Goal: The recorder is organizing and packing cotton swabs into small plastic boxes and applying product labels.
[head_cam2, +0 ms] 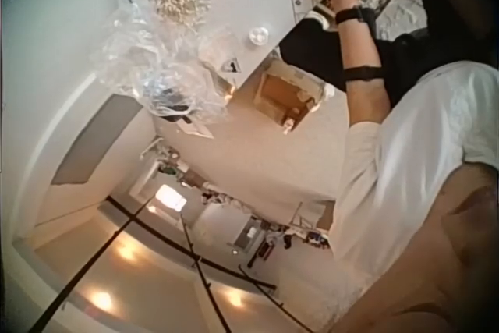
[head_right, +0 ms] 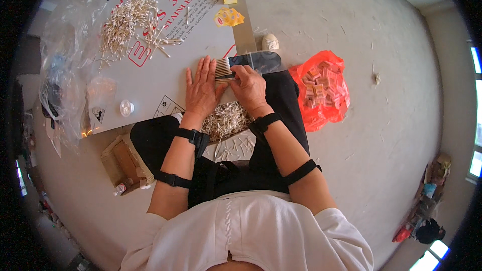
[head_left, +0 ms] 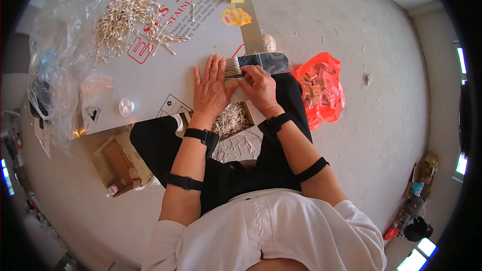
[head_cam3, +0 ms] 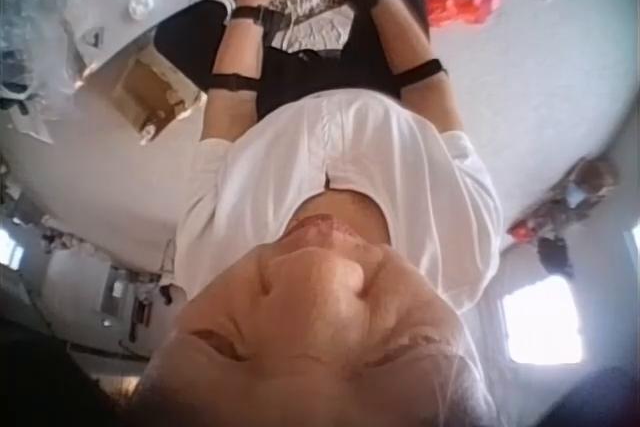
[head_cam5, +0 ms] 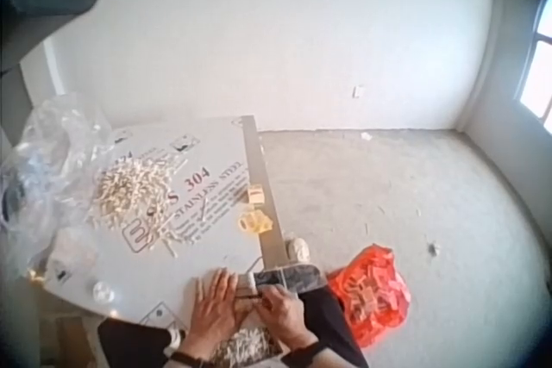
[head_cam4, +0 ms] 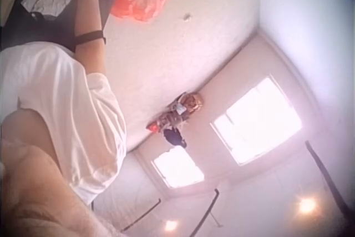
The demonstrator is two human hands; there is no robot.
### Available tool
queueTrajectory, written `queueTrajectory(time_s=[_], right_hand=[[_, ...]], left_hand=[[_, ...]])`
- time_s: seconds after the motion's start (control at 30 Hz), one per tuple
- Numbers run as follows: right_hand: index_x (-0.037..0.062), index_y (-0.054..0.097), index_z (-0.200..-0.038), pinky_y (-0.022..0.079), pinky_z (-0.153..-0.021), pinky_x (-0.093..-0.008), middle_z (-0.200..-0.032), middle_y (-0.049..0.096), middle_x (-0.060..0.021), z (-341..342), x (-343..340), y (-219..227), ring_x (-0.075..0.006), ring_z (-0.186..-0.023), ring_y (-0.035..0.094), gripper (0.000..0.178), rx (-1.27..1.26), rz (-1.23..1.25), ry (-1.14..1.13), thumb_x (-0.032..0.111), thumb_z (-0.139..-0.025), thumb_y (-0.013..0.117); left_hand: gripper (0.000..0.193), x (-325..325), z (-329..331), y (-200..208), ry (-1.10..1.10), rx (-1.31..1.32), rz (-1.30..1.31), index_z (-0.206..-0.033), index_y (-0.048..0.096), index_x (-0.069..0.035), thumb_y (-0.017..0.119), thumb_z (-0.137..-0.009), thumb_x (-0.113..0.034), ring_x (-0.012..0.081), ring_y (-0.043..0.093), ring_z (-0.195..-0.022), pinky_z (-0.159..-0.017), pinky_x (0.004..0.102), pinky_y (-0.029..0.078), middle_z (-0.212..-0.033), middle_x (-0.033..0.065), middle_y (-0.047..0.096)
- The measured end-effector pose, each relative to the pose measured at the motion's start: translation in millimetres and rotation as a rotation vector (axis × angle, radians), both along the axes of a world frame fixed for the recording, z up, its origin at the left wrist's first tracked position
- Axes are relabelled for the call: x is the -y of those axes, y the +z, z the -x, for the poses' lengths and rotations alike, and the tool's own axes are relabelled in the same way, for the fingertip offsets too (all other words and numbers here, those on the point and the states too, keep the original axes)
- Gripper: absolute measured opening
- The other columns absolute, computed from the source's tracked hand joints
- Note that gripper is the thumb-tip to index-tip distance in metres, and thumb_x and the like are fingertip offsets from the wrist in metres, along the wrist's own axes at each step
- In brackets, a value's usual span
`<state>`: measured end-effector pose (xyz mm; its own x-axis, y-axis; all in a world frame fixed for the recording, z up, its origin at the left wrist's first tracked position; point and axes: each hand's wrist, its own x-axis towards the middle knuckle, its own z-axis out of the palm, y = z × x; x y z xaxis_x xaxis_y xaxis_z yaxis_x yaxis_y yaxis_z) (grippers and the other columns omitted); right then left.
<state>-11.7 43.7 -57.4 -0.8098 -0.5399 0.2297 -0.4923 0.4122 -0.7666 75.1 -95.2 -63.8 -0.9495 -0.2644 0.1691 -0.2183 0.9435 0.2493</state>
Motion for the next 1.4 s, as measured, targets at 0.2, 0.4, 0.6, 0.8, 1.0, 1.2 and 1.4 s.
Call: queueTrajectory(time_s=[0.2, 0.4, 0.6, 0.8, 1.0, 1.2, 1.4], right_hand=[[0.0116, 0.064, -0.088, 0.050, -0.064, -0.0398, -0.078, 0.058, -0.0065, 2, 1, -5, -0.0291, -0.075, 0.063, 0.016, -0.092, -0.050, -0.006, 0.013, -0.073, 0.070], [0.0114, 0.064, -0.090, 0.051, -0.064, -0.0396, -0.077, 0.060, -0.0063, 2, 1, -2, -0.0290, -0.074, 0.063, 0.016, -0.041, -0.032, 0.005, 0.013, -0.074, 0.069], [0.0121, 0.065, -0.096, 0.051, -0.063, -0.0397, -0.077, 0.062, -0.0069, 6, 3, 3, -0.0288, -0.072, 0.064, 0.019, -0.011, -0.079, 0.001, 0.015, -0.077, 0.067], [0.0142, 0.066, -0.099, 0.051, -0.065, -0.0414, -0.082, 0.063, -0.0079, 8, 5, 2, -0.0307, -0.075, 0.064, 0.021, -0.017, -0.129, -0.003, 0.018, -0.079, 0.065], [0.0147, 0.067, -0.098, 0.051, -0.065, -0.0432, -0.083, 0.063, -0.0086, 8, 5, 0, -0.0323, -0.077, 0.063, 0.019, -0.042, -0.151, 0.000, 0.019, -0.080, 0.064], [0.0141, 0.066, -0.098, 0.050, -0.064, -0.0433, -0.081, 0.063, -0.0090, 6, 6, 4, -0.0322, -0.074, 0.063, 0.018, -0.026, -0.139, -0.007, 0.021, -0.082, 0.064], [0.0141, 0.066, -0.098, 0.050, -0.062, -0.0431, -0.079, 0.062, -0.0097, 9, 11, 7, -0.0325, -0.072, 0.063, 0.016, -0.047, -0.150, -0.017, 0.022, -0.084, 0.063]], left_hand=[[0.073, -2, 2, 0, 0.011, 0.005, 0.002, -0.146, 0.032, -0.008, 0.050, -0.091, -0.052, 0.0247, 0.022, -0.144, -0.115, 0.0551, 0.011, -0.155, 0.0104, 0.026], [0.073, 0, 1, 1, 0.016, 0.011, 0.012, -0.146, 0.032, -0.008, 0.049, -0.091, -0.053, 0.0245, 0.022, -0.144, -0.116, 0.0547, 0.011, -0.155, 0.0101, 0.026], [0.072, -1, 1, 1, 0.008, 0.006, 0.001, -0.146, 0.030, -0.008, 0.047, -0.092, -0.052, 0.0264, 0.024, -0.144, -0.115, 0.0551, 0.012, -0.155, 0.0114, 0.026], [0.073, -1, 1, 2, 0.009, 0.024, 0.012, -0.147, 0.030, -0.008, 0.047, -0.092, -0.052, 0.0263, 0.024, -0.144, -0.115, 0.0546, 0.012, -0.155, 0.0111, 0.026], [0.073, -1, 1, 2, 0.012, 0.018, 0.008, -0.147, 0.029, -0.008, 0.046, -0.092, -0.053, 0.0261, 0.023, -0.144, -0.115, 0.0543, 0.011, -0.155, 0.0109, 0.026], [0.072, -1, 1, 2, 0.008, -0.002, -0.001, -0.145, 0.033, -0.006, 0.053, -0.090, -0.048, 0.0250, 0.024, -0.144, -0.115, 0.0551, 0.012, -0.154, 0.0113, 0.029], [0.072, -1, 1, 2, 0.011, -0.011, -0.012, -0.145, 0.033, -0.006, 0.056, -0.089, -0.046, 0.0255, 0.024, -0.144, -0.115, 0.0552, 0.012, -0.153, 0.0111, 0.029]])
